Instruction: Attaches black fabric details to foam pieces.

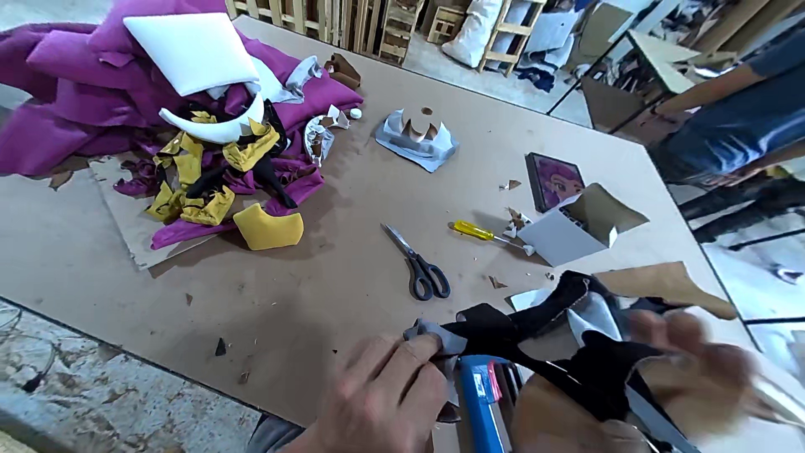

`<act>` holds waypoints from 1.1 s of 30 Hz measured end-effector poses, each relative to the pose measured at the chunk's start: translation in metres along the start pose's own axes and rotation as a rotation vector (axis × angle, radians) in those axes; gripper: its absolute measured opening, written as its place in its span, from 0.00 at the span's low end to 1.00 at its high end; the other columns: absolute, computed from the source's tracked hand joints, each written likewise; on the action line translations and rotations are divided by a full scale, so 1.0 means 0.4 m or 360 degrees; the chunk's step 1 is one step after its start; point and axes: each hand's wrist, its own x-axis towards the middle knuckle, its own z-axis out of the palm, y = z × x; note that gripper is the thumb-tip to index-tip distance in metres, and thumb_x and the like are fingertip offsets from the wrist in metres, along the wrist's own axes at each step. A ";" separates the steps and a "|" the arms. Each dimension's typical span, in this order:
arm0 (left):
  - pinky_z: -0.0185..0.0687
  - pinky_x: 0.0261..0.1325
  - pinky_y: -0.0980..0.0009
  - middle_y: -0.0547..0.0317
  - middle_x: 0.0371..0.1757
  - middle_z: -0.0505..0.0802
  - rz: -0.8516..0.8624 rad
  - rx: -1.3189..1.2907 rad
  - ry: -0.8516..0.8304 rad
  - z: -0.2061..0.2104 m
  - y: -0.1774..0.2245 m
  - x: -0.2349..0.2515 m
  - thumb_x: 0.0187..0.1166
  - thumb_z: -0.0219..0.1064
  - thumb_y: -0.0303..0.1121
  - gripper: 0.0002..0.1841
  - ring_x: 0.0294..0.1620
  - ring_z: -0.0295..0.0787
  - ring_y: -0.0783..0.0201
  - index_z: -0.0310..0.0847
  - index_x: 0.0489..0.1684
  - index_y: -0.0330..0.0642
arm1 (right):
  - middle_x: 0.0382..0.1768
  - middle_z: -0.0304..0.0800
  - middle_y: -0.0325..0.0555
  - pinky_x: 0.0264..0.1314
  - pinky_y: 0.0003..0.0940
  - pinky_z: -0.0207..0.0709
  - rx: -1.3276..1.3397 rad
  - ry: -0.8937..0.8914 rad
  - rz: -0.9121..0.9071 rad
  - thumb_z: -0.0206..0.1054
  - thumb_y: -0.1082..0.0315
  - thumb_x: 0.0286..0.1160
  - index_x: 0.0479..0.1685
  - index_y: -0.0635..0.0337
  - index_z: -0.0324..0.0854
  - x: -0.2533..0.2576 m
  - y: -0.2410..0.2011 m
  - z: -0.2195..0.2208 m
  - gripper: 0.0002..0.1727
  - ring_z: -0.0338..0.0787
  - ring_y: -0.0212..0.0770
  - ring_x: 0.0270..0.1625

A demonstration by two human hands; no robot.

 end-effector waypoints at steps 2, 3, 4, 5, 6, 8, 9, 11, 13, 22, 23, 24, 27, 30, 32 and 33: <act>0.85 0.48 0.71 0.58 0.53 0.97 0.0102 0.0087 0.0112 0.014 -0.025 -0.006 0.79 0.59 0.30 0.08 0.46 0.93 0.62 0.84 0.33 0.49 | 0.63 0.87 0.18 0.77 0.30 0.73 0.0468 0.0158 0.0577 0.69 0.42 0.77 0.72 0.40 0.77 -0.118 -0.016 0.060 0.27 0.82 0.20 0.69; 0.85 0.49 0.71 0.58 0.53 0.97 0.0141 0.0088 0.0123 0.023 -0.036 -0.013 0.80 0.58 0.30 0.09 0.46 0.93 0.62 0.84 0.33 0.49 | 0.59 0.92 0.22 0.73 0.33 0.80 0.0616 0.0168 0.0835 0.68 0.38 0.75 0.65 0.37 0.83 -0.139 -0.030 0.087 0.24 0.88 0.25 0.65; 0.85 0.49 0.71 0.58 0.53 0.97 0.0167 0.0047 0.0102 0.032 -0.044 -0.021 0.80 0.57 0.30 0.09 0.47 0.93 0.62 0.83 0.34 0.48 | 0.67 0.90 0.27 0.75 0.39 0.79 0.0782 0.0039 0.0978 0.67 0.36 0.74 0.73 0.35 0.80 -0.144 -0.032 0.099 0.30 0.87 0.31 0.70; 0.85 0.50 0.71 0.57 0.53 0.97 0.0165 -0.0037 0.0041 0.041 -0.047 -0.033 0.81 0.57 0.30 0.08 0.47 0.93 0.62 0.82 0.35 0.48 | 0.73 0.86 0.34 0.76 0.45 0.80 0.0934 -0.0038 0.1027 0.70 0.38 0.73 0.81 0.36 0.74 -0.142 -0.028 0.106 0.35 0.86 0.39 0.73; 0.87 0.51 0.71 0.56 0.53 0.96 0.0114 -0.0155 -0.0051 0.049 -0.046 -0.046 0.81 0.57 0.31 0.07 0.48 0.93 0.62 0.82 0.36 0.47 | 0.74 0.85 0.41 0.74 0.51 0.81 0.1028 -0.0033 0.1002 0.73 0.43 0.72 0.86 0.38 0.67 -0.139 -0.023 0.113 0.40 0.87 0.46 0.72; 0.90 0.50 0.71 0.55 0.54 0.96 -0.0115 -0.0417 -0.0235 0.064 -0.042 -0.062 0.78 0.65 0.33 0.05 0.51 0.94 0.63 0.85 0.37 0.44 | 0.55 0.93 0.39 0.61 0.44 0.89 0.0908 0.0140 0.0853 0.77 0.57 0.73 0.79 0.50 0.69 -0.125 -0.024 0.146 0.34 0.94 0.42 0.56; 0.91 0.50 0.71 0.55 0.54 0.96 -0.0220 -0.0502 -0.0296 0.071 -0.042 -0.065 0.76 0.68 0.35 0.06 0.52 0.94 0.65 0.86 0.40 0.43 | 0.45 0.93 0.35 0.56 0.36 0.90 0.0770 0.0216 0.0816 0.74 0.63 0.74 0.69 0.53 0.73 -0.117 -0.032 0.169 0.25 0.94 0.36 0.49; 0.93 0.49 0.71 0.56 0.52 0.96 -0.0357 -0.0562 -0.0350 0.081 -0.045 -0.062 0.74 0.76 0.42 0.13 0.51 0.95 0.67 0.88 0.45 0.42 | 0.35 0.90 0.29 0.48 0.26 0.88 0.0609 0.0268 0.0812 0.75 0.65 0.73 0.50 0.52 0.81 -0.108 -0.032 0.199 0.11 0.91 0.28 0.41; 0.93 0.46 0.72 0.59 0.50 0.98 -0.0396 -0.0516 -0.0335 0.092 -0.049 -0.060 0.77 0.73 0.42 0.10 0.48 0.96 0.69 0.90 0.41 0.45 | 0.38 0.90 0.29 0.50 0.23 0.86 0.0480 0.0258 0.0845 0.75 0.67 0.71 0.51 0.53 0.81 -0.130 -0.010 0.201 0.12 0.90 0.25 0.44; 0.85 0.31 0.77 0.71 0.25 0.92 -0.1162 -0.1004 -0.0367 0.087 -0.086 -0.055 0.70 0.78 0.37 0.05 0.25 0.86 0.79 0.91 0.30 0.47 | 0.38 0.88 0.37 0.49 0.28 0.88 0.0651 0.0463 0.1471 0.54 0.77 0.84 0.55 0.59 0.76 -0.139 -0.029 0.231 0.09 0.90 0.29 0.43; 0.86 0.33 0.76 0.70 0.25 0.92 -0.1256 -0.1052 -0.0415 0.087 -0.096 -0.055 0.69 0.80 0.36 0.05 0.26 0.87 0.78 0.92 0.30 0.47 | 0.39 0.89 0.37 0.51 0.28 0.88 0.0699 0.0455 0.1485 0.54 0.77 0.84 0.54 0.58 0.77 -0.145 -0.029 0.235 0.09 0.90 0.29 0.44; 0.86 0.33 0.75 0.71 0.24 0.92 -0.1315 -0.1064 -0.0454 0.089 -0.107 -0.056 0.68 0.80 0.36 0.05 0.26 0.87 0.78 0.92 0.29 0.48 | 0.40 0.88 0.36 0.53 0.27 0.88 0.0749 0.0429 0.1477 0.55 0.77 0.84 0.54 0.57 0.77 -0.152 -0.023 0.237 0.10 0.90 0.29 0.45; 0.87 0.36 0.70 0.73 0.28 0.94 -0.1316 -0.0928 -0.0576 0.088 -0.164 -0.066 0.70 0.78 0.40 0.05 0.29 0.89 0.77 0.94 0.31 0.52 | 0.35 0.89 0.34 0.47 0.32 0.88 0.0995 0.0398 0.1469 0.67 0.77 0.69 0.46 0.52 0.83 -0.178 0.028 0.274 0.11 0.90 0.31 0.39; 0.90 0.57 0.63 0.70 0.52 0.98 -0.1311 -0.0693 -0.0834 0.080 -0.238 -0.067 0.77 0.73 0.38 0.05 0.50 0.94 0.73 0.93 0.41 0.51 | 0.40 0.90 0.34 0.56 0.38 0.86 0.1253 0.0260 0.1509 0.75 0.70 0.66 0.51 0.48 0.84 -0.251 0.111 0.331 0.14 0.89 0.33 0.46; 0.89 0.53 0.59 0.64 0.48 0.97 -0.1216 -0.0436 -0.0912 0.091 -0.270 -0.094 0.79 0.70 0.36 0.06 0.47 0.94 0.67 0.90 0.39 0.47 | 0.47 0.92 0.45 0.62 0.44 0.86 0.1173 0.0049 0.1559 0.76 0.68 0.70 0.57 0.57 0.82 -0.316 0.183 0.332 0.17 0.91 0.40 0.52; 0.88 0.49 0.57 0.60 0.41 0.96 -0.1154 -0.0335 -0.0909 0.100 -0.283 -0.117 0.78 0.69 0.36 0.06 0.42 0.93 0.64 0.89 0.39 0.45 | 0.53 0.91 0.48 0.66 0.43 0.85 0.0891 -0.0207 0.1581 0.74 0.67 0.73 0.64 0.62 0.78 -0.338 0.201 0.299 0.22 0.91 0.41 0.57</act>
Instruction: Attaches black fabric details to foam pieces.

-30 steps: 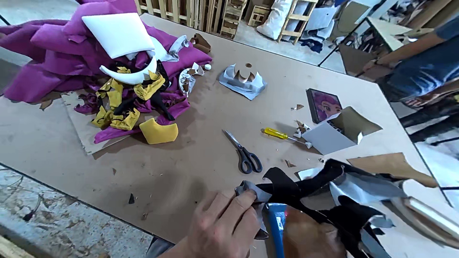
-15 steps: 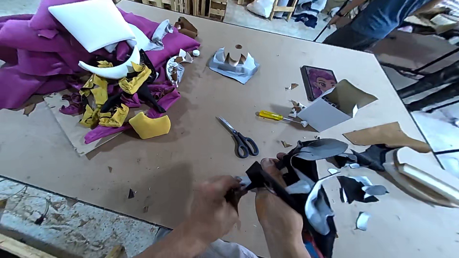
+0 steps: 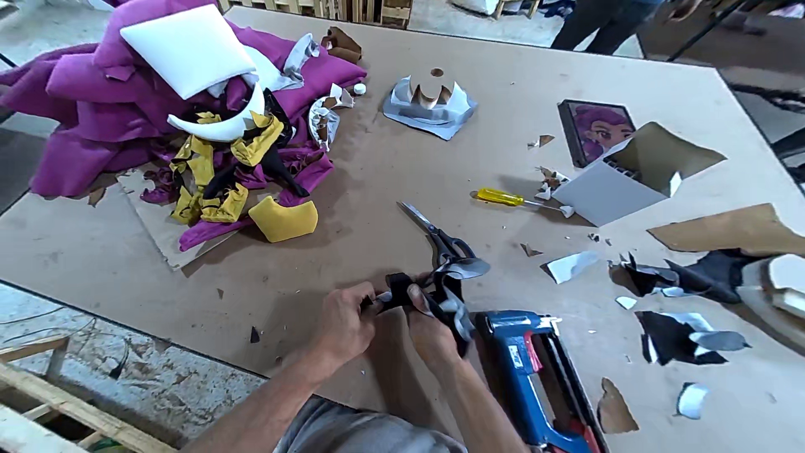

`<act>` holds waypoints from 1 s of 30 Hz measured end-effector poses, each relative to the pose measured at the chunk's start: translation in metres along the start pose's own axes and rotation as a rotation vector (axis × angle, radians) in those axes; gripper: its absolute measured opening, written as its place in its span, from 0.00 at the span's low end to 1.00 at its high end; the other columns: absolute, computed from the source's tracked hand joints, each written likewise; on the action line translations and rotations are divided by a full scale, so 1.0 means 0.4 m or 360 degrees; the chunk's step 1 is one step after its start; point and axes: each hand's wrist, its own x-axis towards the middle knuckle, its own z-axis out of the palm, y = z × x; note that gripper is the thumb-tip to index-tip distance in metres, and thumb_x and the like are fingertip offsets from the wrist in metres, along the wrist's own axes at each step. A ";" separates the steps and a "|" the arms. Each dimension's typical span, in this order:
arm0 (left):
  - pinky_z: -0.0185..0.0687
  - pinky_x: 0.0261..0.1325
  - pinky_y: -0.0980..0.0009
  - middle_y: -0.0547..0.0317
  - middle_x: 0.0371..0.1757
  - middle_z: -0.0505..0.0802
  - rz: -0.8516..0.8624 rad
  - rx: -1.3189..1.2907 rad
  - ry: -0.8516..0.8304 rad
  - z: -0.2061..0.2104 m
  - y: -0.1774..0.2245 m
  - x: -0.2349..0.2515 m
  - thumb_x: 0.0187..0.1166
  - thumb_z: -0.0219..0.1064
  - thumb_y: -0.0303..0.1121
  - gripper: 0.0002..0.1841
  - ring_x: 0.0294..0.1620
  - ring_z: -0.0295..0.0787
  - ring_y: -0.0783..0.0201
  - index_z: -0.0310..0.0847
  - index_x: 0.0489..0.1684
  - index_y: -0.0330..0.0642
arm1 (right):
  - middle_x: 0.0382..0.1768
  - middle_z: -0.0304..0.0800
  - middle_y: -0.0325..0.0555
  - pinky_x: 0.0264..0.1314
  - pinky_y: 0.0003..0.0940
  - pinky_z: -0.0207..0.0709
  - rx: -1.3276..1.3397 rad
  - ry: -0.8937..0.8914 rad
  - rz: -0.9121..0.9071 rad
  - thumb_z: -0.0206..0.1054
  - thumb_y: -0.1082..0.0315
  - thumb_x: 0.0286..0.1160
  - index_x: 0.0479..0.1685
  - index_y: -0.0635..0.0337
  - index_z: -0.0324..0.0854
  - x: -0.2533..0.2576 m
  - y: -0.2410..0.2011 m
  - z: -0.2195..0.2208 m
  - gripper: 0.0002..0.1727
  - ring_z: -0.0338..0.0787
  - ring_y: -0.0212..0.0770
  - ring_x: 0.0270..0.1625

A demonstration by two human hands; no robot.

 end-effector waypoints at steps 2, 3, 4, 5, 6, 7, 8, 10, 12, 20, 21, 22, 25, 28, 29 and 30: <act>0.90 0.49 0.54 0.56 0.38 0.96 0.0157 0.0180 0.0104 0.030 -0.060 -0.017 0.76 0.68 0.32 0.07 0.42 0.94 0.58 0.91 0.40 0.42 | 0.60 0.92 0.46 0.68 0.37 0.88 -0.0946 -0.0068 0.0251 0.74 0.66 0.71 0.71 0.63 0.77 -0.062 -0.078 -0.088 0.27 0.92 0.37 0.62; 0.90 0.52 0.54 0.54 0.40 0.96 0.0285 0.0257 0.0176 0.044 -0.088 -0.023 0.75 0.67 0.30 0.08 0.44 0.95 0.57 0.92 0.41 0.40 | 0.62 0.90 0.47 0.67 0.40 0.88 -0.1321 -0.0107 0.0307 0.71 0.65 0.74 0.71 0.63 0.78 -0.093 -0.137 -0.143 0.25 0.92 0.39 0.61; 0.91 0.53 0.57 0.54 0.42 0.97 0.0428 0.0320 0.0266 0.061 -0.107 -0.028 0.74 0.66 0.28 0.08 0.46 0.95 0.56 0.92 0.40 0.40 | 0.59 0.91 0.51 0.60 0.45 0.89 -0.1602 -0.0075 0.0218 0.67 0.67 0.76 0.67 0.65 0.81 -0.121 -0.200 -0.191 0.21 0.93 0.42 0.56; 0.91 0.53 0.59 0.55 0.43 0.97 0.0529 0.0376 0.0340 0.078 -0.114 -0.038 0.74 0.66 0.27 0.07 0.47 0.95 0.57 0.92 0.39 0.40 | 0.54 0.91 0.55 0.53 0.47 0.89 -0.1793 -0.0012 0.0031 0.64 0.69 0.78 0.62 0.67 0.83 -0.142 -0.268 -0.216 0.17 0.94 0.44 0.49; 0.92 0.52 0.62 0.56 0.44 0.97 0.0606 0.0436 0.0399 0.094 -0.116 -0.050 0.73 0.66 0.25 0.07 0.47 0.95 0.58 0.92 0.37 0.41 | 0.51 0.91 0.57 0.51 0.46 0.88 -0.1926 0.0018 -0.0170 0.62 0.69 0.79 0.58 0.70 0.83 -0.150 -0.333 -0.208 0.16 0.92 0.45 0.48; 0.92 0.52 0.63 0.56 0.45 0.97 0.0681 0.0488 0.0440 0.107 -0.116 -0.059 0.72 0.67 0.24 0.06 0.47 0.95 0.58 0.91 0.35 0.42 | 0.50 0.90 0.58 0.52 0.47 0.88 -0.2039 -0.0007 -0.0351 0.62 0.67 0.78 0.55 0.70 0.84 -0.139 -0.384 -0.167 0.16 0.92 0.46 0.50; 0.92 0.51 0.62 0.56 0.48 0.97 0.0748 0.0536 0.0460 0.115 -0.116 -0.064 0.70 0.66 0.23 0.06 0.48 0.95 0.58 0.90 0.32 0.42 | 0.51 0.90 0.56 0.55 0.49 0.87 -0.2126 -0.0113 -0.0472 0.65 0.65 0.75 0.53 0.66 0.86 -0.113 -0.410 -0.108 0.16 0.92 0.48 0.53; 0.92 0.51 0.62 0.55 0.50 0.97 0.0825 0.0617 0.0466 0.119 -0.115 -0.065 0.68 0.65 0.22 0.06 0.49 0.95 0.57 0.87 0.30 0.43 | 0.54 0.91 0.46 0.58 0.51 0.87 -0.2309 -0.0508 -0.0556 0.72 0.58 0.71 0.54 0.52 0.90 -0.039 -0.356 -0.009 0.15 0.91 0.47 0.58; 0.92 0.49 0.62 0.53 0.49 0.97 0.0853 0.0643 0.0451 0.115 -0.120 -0.067 0.69 0.65 0.23 0.06 0.47 0.95 0.56 0.89 0.32 0.42 | 0.58 0.90 0.43 0.65 0.53 0.82 -0.2384 -0.1053 -0.0543 0.75 0.58 0.70 0.55 0.47 0.90 0.032 -0.225 0.022 0.15 0.87 0.48 0.64; 0.89 0.33 0.66 0.55 0.43 0.96 0.0998 0.0697 0.0371 0.077 -0.122 -0.035 0.72 0.60 0.24 0.08 0.35 0.94 0.59 0.84 0.26 0.42 | 0.56 0.94 0.37 0.70 0.36 0.83 -0.1938 -0.1138 -0.1031 0.68 0.62 0.78 0.45 0.50 0.90 0.062 0.001 -0.043 0.07 0.90 0.37 0.64; 0.89 0.33 0.67 0.56 0.43 0.97 0.1023 0.0691 0.0367 0.071 -0.127 -0.023 0.73 0.60 0.24 0.09 0.35 0.94 0.60 0.84 0.26 0.43 | 0.57 0.94 0.37 0.72 0.38 0.81 -0.1910 -0.1088 -0.1062 0.67 0.61 0.79 0.45 0.50 0.91 0.060 0.005 -0.042 0.08 0.89 0.37 0.66; 0.88 0.33 0.68 0.57 0.43 0.97 0.1038 0.0674 0.0376 0.066 -0.135 -0.010 0.74 0.59 0.25 0.10 0.35 0.94 0.61 0.85 0.25 0.43 | 0.57 0.94 0.36 0.72 0.37 0.81 -0.1882 -0.1045 -0.1066 0.67 0.61 0.80 0.45 0.50 0.93 0.059 0.007 -0.039 0.09 0.89 0.36 0.66; 0.89 0.36 0.69 0.60 0.46 0.98 0.1061 0.0572 0.0376 0.059 -0.158 0.018 0.79 0.58 0.29 0.12 0.37 0.94 0.63 0.88 0.29 0.45 | 0.56 0.95 0.33 0.66 0.31 0.83 -0.1813 -0.0955 -0.0950 0.67 0.61 0.80 0.46 0.48 0.95 0.062 0.006 -0.031 0.10 0.90 0.33 0.61; 0.88 0.35 0.68 0.60 0.50 0.98 0.1103 0.0609 0.0405 0.064 -0.167 0.014 0.82 0.58 0.30 0.13 0.36 0.93 0.63 0.89 0.31 0.46 | 0.52 0.96 0.35 0.61 0.38 0.86 -0.1769 -0.0559 -0.0923 0.66 0.63 0.73 0.43 0.49 0.95 0.054 -0.024 -0.036 0.11 0.92 0.35 0.58; 0.87 0.35 0.68 0.60 0.52 0.98 0.1119 0.0668 0.0424 0.065 -0.166 0.012 0.82 0.58 0.29 0.12 0.36 0.93 0.62 0.88 0.31 0.45 | 0.51 0.96 0.37 0.60 0.42 0.87 -0.1877 -0.0314 -0.0938 0.67 0.63 0.71 0.43 0.50 0.94 0.063 -0.051 -0.038 0.11 0.93 0.39 0.57; 0.88 0.38 0.67 0.59 0.54 0.97 0.1124 0.0728 0.0440 0.065 -0.165 0.006 0.80 0.59 0.27 0.10 0.39 0.93 0.61 0.88 0.33 0.45 | 0.52 0.95 0.43 0.60 0.50 0.86 -0.2035 -0.0105 -0.0885 0.68 0.62 0.70 0.45 0.53 0.94 0.079 -0.081 -0.041 0.11 0.92 0.46 0.58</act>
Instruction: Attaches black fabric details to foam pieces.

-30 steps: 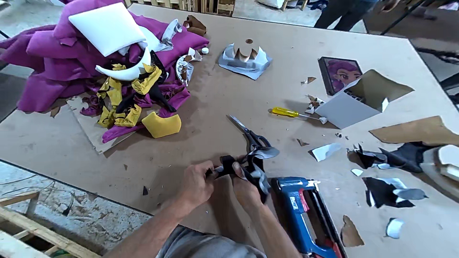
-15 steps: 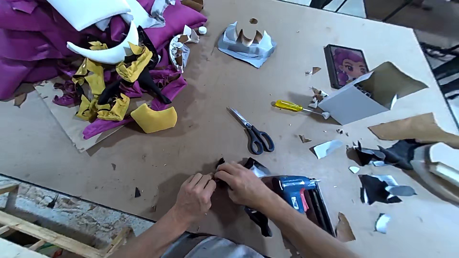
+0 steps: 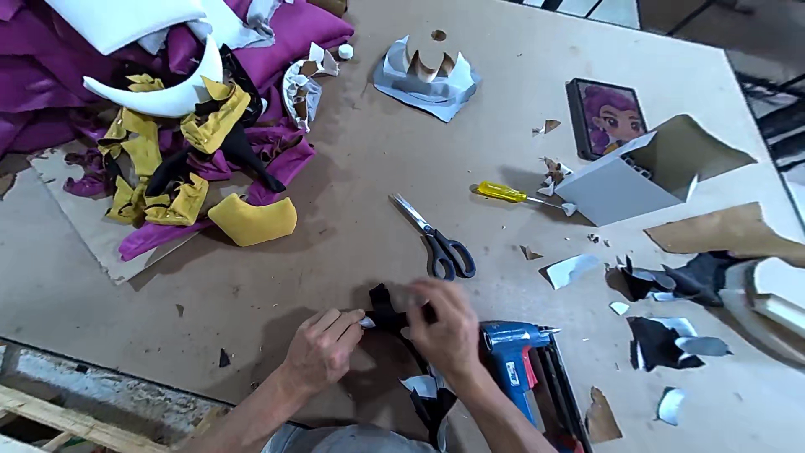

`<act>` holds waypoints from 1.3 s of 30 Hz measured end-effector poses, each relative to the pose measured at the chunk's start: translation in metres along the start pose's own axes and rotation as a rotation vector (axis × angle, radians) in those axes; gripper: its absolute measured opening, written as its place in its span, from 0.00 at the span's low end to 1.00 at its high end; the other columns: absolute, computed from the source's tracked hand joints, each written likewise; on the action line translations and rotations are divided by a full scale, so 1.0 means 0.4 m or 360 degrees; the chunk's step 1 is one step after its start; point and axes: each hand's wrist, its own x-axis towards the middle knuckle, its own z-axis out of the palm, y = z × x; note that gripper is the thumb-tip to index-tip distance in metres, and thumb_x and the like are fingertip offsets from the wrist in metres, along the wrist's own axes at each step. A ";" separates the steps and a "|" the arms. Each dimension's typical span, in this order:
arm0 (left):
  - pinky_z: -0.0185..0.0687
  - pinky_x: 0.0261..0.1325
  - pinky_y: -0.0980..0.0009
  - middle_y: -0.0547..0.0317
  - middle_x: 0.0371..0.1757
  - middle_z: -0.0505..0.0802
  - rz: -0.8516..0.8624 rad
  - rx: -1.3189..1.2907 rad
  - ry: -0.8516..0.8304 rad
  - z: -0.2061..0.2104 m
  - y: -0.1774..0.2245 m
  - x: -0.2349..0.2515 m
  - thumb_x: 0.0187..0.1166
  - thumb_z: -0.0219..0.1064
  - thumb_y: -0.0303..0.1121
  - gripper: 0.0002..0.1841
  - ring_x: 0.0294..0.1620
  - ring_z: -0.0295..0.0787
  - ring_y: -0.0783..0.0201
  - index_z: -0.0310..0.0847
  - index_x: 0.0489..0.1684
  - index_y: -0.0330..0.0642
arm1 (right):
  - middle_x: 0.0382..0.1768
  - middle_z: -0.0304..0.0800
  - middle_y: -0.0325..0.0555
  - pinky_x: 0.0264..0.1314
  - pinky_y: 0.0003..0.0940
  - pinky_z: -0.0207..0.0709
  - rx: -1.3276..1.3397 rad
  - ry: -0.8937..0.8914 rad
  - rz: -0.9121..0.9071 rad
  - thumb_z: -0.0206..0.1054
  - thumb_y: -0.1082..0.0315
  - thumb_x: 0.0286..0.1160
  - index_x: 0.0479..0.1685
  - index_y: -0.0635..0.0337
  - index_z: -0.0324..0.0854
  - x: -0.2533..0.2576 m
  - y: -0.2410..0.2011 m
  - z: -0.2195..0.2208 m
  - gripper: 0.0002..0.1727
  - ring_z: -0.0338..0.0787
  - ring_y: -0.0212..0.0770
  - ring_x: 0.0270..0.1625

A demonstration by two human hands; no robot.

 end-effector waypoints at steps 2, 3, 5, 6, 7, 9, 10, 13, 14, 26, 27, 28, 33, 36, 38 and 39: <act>0.91 0.49 0.65 0.57 0.57 0.96 -0.0009 0.0069 0.0008 -0.009 0.024 -0.029 0.79 0.62 0.26 0.08 0.48 0.95 0.59 0.89 0.38 0.43 | 0.62 0.88 0.56 0.65 0.65 0.77 -0.0306 -0.0122 0.0303 0.71 0.61 0.71 0.57 0.59 0.89 0.035 0.022 -0.040 0.18 0.85 0.61 0.66; 0.91 0.53 0.63 0.56 0.57 0.95 -0.0020 0.0082 0.0031 -0.011 0.035 -0.045 0.79 0.63 0.27 0.07 0.52 0.94 0.58 0.89 0.41 0.44 | 0.66 0.85 0.60 0.65 0.69 0.74 -0.0402 -0.0206 0.0421 0.72 0.59 0.70 0.60 0.60 0.87 0.047 0.039 -0.047 0.21 0.82 0.66 0.68; 0.90 0.57 0.62 0.56 0.55 0.94 -0.0054 0.0108 0.0109 -0.005 0.055 -0.069 0.79 0.65 0.30 0.06 0.56 0.93 0.56 0.90 0.43 0.48 | 0.68 0.82 0.63 0.64 0.69 0.75 -0.0501 -0.0342 0.0579 0.72 0.57 0.71 0.64 0.63 0.84 0.068 0.065 -0.047 0.25 0.81 0.68 0.69; 0.89 0.59 0.62 0.57 0.55 0.94 -0.0070 0.0129 0.0126 -0.001 0.065 -0.078 0.78 0.65 0.29 0.07 0.58 0.92 0.56 0.90 0.44 0.48 | 0.67 0.82 0.64 0.63 0.67 0.77 -0.0517 -0.0380 0.0619 0.72 0.58 0.73 0.64 0.64 0.84 0.076 0.072 -0.046 0.25 0.82 0.67 0.68; 0.88 0.61 0.62 0.58 0.56 0.95 -0.0092 0.0154 0.0126 0.000 0.076 -0.087 0.78 0.64 0.28 0.08 0.60 0.91 0.56 0.90 0.44 0.49 | 0.67 0.82 0.63 0.62 0.65 0.79 -0.0525 -0.0420 0.0648 0.72 0.59 0.73 0.65 0.64 0.84 0.084 0.072 -0.048 0.24 0.83 0.67 0.68; 0.88 0.62 0.60 0.59 0.58 0.95 -0.0146 0.0198 0.0110 -0.001 0.094 -0.100 0.77 0.63 0.27 0.09 0.63 0.91 0.55 0.90 0.43 0.50 | 0.67 0.81 0.65 0.58 0.66 0.81 -0.0514 -0.0501 0.0704 0.73 0.61 0.73 0.66 0.64 0.83 0.101 0.067 -0.055 0.24 0.83 0.67 0.66; 0.88 0.63 0.59 0.59 0.59 0.95 -0.0174 0.0210 0.0105 -0.001 0.100 -0.102 0.78 0.63 0.27 0.09 0.64 0.91 0.55 0.90 0.42 0.50 | 0.67 0.81 0.64 0.57 0.66 0.81 -0.0521 -0.0522 0.0730 0.74 0.61 0.71 0.67 0.63 0.83 0.111 0.069 -0.055 0.25 0.84 0.67 0.65; 0.86 0.63 0.58 0.60 0.60 0.95 -0.0234 0.0221 0.0121 0.001 0.115 -0.106 0.80 0.62 0.32 0.09 0.64 0.91 0.56 0.90 0.41 0.52 | 0.67 0.82 0.61 0.56 0.65 0.81 -0.0577 -0.0542 0.0740 0.76 0.59 0.68 0.66 0.59 0.84 0.133 0.080 -0.058 0.26 0.85 0.65 0.64; 0.86 0.63 0.57 0.61 0.60 0.95 -0.0258 0.0211 0.0122 0.000 0.119 -0.106 0.81 0.61 0.35 0.09 0.64 0.91 0.56 0.91 0.41 0.52 | 0.67 0.82 0.61 0.59 0.66 0.80 -0.0556 -0.0536 0.0654 0.76 0.59 0.68 0.65 0.60 0.85 0.129 0.071 -0.068 0.26 0.83 0.65 0.67; 0.94 0.52 0.67 0.58 0.49 0.98 -0.0343 -0.0122 0.0222 0.005 0.077 -0.059 0.77 0.63 0.27 0.09 0.51 0.97 0.62 0.93 0.37 0.43 | 0.54 0.94 0.40 0.64 0.49 0.84 -0.0146 -0.0663 -0.0127 0.75 0.57 0.69 0.50 0.47 0.94 -0.057 -0.050 -0.002 0.13 0.92 0.45 0.59; 0.94 0.50 0.66 0.58 0.45 0.98 -0.0446 -0.0247 0.0197 -0.006 0.077 -0.053 0.76 0.64 0.29 0.10 0.47 0.97 0.63 0.94 0.37 0.42 | 0.53 0.94 0.38 0.60 0.48 0.86 -0.0060 -0.0715 -0.0128 0.74 0.59 0.70 0.49 0.47 0.94 -0.050 -0.053 -0.005 0.12 0.93 0.43 0.57; 0.93 0.49 0.67 0.60 0.41 0.98 -0.0544 -0.0347 0.0156 -0.017 0.079 -0.050 0.76 0.65 0.31 0.09 0.44 0.96 0.65 0.93 0.36 0.44 | 0.54 0.94 0.38 0.59 0.49 0.87 0.0000 -0.0857 -0.0083 0.73 0.58 0.72 0.51 0.46 0.93 -0.039 -0.063 -0.012 0.12 0.93 0.43 0.57; 0.89 0.44 0.61 0.59 0.34 0.96 -0.0863 -0.0573 -0.0483 -0.103 0.110 -0.040 0.77 0.67 0.37 0.09 0.37 0.94 0.63 0.93 0.39 0.45 | 0.55 0.90 0.53 0.57 0.65 0.80 -0.0174 -0.1915 0.0227 0.71 0.58 0.72 0.64 0.51 0.84 0.016 -0.150 -0.042 0.21 0.89 0.59 0.59; 0.85 0.51 0.48 0.49 0.38 0.93 -0.0732 -0.0574 -0.1205 -0.170 0.116 0.017 0.82 0.62 0.34 0.10 0.44 0.92 0.50 0.87 0.45 0.40 | 0.47 0.90 0.56 0.51 0.65 0.81 -0.0208 -0.2133 0.0231 0.73 0.57 0.72 0.57 0.56 0.84 0.010 -0.168 -0.045 0.18 0.90 0.61 0.53; 0.88 0.46 0.51 0.51 0.36 0.93 -0.0429 -0.0572 -0.1076 -0.167 0.107 0.016 0.78 0.64 0.31 0.07 0.41 0.93 0.52 0.88 0.38 0.39 | 0.41 0.89 0.56 0.46 0.63 0.81 -0.0283 -0.2181 0.0163 0.72 0.57 0.72 0.48 0.59 0.85 0.019 -0.176 -0.058 0.15 0.90 0.59 0.48; 0.88 0.44 0.53 0.52 0.35 0.93 -0.0354 -0.0615 -0.0979 -0.163 0.099 0.017 0.78 0.64 0.31 0.07 0.39 0.93 0.54 0.88 0.37 0.39 | 0.40 0.88 0.55 0.46 0.62 0.81 -0.0302 -0.2177 0.0115 0.71 0.57 0.72 0.47 0.59 0.84 0.025 -0.178 -0.064 0.15 0.90 0.58 0.47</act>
